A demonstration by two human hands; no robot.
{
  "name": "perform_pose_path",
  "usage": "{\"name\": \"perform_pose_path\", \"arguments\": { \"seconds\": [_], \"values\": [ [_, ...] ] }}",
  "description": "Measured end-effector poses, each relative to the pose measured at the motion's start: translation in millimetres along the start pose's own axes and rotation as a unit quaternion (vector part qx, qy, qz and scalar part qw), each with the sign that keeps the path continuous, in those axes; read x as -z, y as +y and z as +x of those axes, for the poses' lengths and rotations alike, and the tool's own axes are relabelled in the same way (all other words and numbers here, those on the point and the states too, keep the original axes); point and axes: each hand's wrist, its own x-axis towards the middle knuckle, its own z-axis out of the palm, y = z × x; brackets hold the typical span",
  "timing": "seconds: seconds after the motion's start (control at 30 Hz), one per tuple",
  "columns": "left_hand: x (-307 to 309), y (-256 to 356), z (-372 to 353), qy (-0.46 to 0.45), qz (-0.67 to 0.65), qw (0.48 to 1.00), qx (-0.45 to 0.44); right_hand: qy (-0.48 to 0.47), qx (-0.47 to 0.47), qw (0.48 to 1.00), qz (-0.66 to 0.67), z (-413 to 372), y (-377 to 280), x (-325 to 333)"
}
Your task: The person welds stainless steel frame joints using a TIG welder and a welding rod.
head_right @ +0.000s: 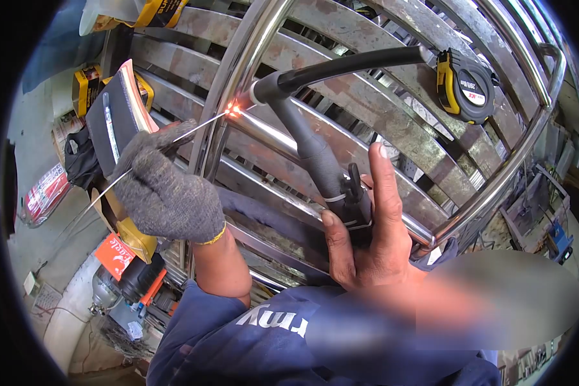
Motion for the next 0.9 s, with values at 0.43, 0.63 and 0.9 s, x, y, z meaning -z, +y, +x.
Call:
{"name": "perform_pose_path", "arguments": {
  "seconds": [0.43,0.63,0.9],
  "values": [
    [1,0,-5,-0.004,0.023,0.999,0.024,0.015,0.034,0.999,-0.024,5,1,-2],
    [0,-3,-6,-0.006,0.007,0.999,0.032,0.001,0.036,0.999,-0.037,8,-3,0],
    [0,2,-5,-0.014,0.044,0.999,0.019,0.017,0.047,0.998,-0.038,10,-3,-2]
  ]
}}
